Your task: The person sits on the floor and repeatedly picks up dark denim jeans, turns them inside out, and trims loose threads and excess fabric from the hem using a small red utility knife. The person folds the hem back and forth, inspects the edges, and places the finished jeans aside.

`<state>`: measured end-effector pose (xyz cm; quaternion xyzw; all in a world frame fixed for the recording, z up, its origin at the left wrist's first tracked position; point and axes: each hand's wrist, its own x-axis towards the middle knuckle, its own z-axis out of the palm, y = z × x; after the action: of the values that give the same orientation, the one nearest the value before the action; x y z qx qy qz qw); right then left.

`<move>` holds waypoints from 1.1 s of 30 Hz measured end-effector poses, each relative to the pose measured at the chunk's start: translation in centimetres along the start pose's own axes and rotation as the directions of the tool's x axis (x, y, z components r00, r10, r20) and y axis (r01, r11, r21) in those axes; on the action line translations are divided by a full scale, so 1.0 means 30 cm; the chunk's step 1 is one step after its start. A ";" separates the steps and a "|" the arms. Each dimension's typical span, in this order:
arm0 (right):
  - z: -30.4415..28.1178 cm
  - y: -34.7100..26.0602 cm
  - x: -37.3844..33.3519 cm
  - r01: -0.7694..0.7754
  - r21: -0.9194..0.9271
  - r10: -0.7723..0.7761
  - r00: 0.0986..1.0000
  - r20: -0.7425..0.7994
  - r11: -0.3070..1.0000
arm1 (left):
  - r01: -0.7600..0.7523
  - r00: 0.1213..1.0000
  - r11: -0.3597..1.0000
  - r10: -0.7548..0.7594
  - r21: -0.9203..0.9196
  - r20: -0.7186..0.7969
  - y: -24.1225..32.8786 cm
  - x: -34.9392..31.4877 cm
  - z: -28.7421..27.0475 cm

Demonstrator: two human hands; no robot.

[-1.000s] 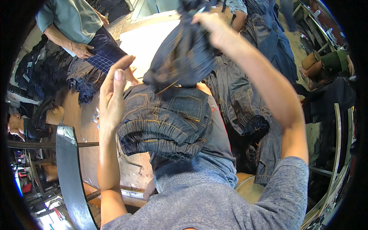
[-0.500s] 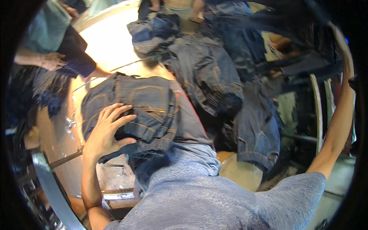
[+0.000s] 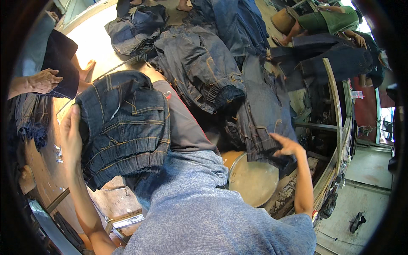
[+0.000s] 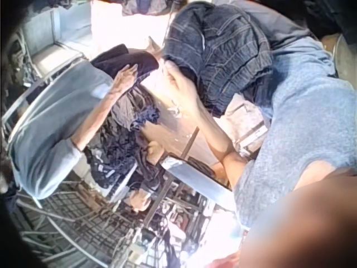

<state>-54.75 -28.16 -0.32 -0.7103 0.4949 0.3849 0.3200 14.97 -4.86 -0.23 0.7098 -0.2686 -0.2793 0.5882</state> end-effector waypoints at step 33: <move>-0.389 -1.929 0.163 0.844 0.490 -0.792 0.139 -0.594 -0.220 | -0.363 0.929 0.588 0.163 -0.723 -0.333 0.368 -0.044 0.099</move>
<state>3.91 -22.47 5.55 -0.6434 0.0161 -0.2013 0.7384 11.36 -7.77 10.31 0.3673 -0.1547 -0.1918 0.8969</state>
